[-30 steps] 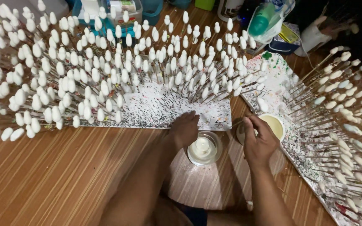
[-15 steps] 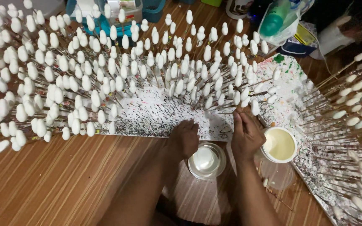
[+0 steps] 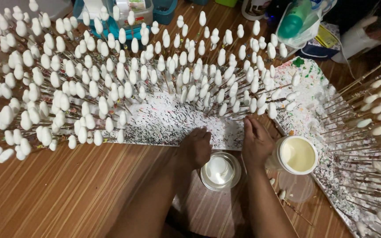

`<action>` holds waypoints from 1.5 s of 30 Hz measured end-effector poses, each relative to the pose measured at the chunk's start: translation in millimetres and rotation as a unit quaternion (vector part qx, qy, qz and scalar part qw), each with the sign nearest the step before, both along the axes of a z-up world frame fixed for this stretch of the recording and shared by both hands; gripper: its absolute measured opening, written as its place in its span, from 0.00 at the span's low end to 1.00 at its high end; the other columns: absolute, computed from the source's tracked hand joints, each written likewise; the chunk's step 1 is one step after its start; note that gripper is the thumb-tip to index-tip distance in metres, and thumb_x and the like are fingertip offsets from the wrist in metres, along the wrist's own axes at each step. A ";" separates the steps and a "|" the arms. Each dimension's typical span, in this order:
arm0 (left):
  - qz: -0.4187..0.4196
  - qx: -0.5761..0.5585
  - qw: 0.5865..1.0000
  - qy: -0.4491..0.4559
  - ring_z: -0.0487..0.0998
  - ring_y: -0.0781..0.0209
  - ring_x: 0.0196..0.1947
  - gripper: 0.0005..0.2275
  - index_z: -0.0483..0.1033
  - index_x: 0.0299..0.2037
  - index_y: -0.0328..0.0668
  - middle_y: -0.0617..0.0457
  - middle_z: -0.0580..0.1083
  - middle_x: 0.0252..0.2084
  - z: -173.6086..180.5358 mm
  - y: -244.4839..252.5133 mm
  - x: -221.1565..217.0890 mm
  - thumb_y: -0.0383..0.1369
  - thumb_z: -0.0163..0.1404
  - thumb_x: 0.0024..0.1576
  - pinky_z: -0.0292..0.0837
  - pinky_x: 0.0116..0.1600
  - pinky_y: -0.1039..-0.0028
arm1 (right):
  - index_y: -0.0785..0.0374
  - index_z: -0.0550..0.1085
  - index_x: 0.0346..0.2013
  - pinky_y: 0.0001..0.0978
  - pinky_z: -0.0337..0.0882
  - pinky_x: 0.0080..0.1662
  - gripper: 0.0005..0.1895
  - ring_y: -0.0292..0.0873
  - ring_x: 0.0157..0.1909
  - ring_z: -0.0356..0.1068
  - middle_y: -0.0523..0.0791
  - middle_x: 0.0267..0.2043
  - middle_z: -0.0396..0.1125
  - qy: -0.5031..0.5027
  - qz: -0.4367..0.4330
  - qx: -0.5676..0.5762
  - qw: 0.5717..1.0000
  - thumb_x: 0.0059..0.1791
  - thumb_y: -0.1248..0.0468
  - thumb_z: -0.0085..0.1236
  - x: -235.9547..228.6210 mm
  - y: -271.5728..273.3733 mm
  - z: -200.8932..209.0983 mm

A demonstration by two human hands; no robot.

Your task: Coating small white objects attached to sticks by dipping them into a container of white liquid.

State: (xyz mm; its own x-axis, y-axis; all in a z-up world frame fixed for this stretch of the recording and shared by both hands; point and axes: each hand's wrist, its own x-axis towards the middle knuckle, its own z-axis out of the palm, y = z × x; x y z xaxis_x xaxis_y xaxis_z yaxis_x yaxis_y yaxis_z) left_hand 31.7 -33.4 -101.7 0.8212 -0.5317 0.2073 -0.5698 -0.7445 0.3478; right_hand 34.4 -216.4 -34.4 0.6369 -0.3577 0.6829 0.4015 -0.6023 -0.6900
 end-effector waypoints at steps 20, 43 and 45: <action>0.006 -0.010 0.999 0.032 0.77 0.40 0.56 0.16 0.76 0.49 0.34 0.36 0.77 0.52 7.3 3.4 1.2 0.37 0.51 0.56 0.70 0.62 0.59 | 0.71 0.82 0.38 0.40 0.78 0.35 0.04 0.55 0.38 0.78 0.57 0.36 0.77 0.031 -0.006 -0.009 0.999 0.49 0.76 0.70 10.1 -5.2 -21.5; 0.053 0.022 0.997 0.060 0.73 0.43 0.61 0.19 0.75 0.54 0.39 0.42 0.74 0.59 -13.0 -4.1 -2.2 0.41 0.51 0.56 0.73 0.58 0.56 | 0.74 0.81 0.39 0.42 0.78 0.38 0.04 0.55 0.41 0.78 0.60 0.36 0.75 0.026 0.010 0.045 0.999 0.51 0.76 0.69 5.5 -6.1 -17.7; 0.055 0.017 0.996 0.063 0.73 0.42 0.61 0.19 0.75 0.54 0.39 0.41 0.74 0.59 -10.7 -4.8 -2.9 0.41 0.51 0.57 0.73 0.57 0.55 | 0.72 0.82 0.38 0.39 0.77 0.37 0.04 0.54 0.39 0.78 0.58 0.36 0.76 0.037 0.000 0.023 0.999 0.50 0.75 0.70 6.4 -6.8 -15.8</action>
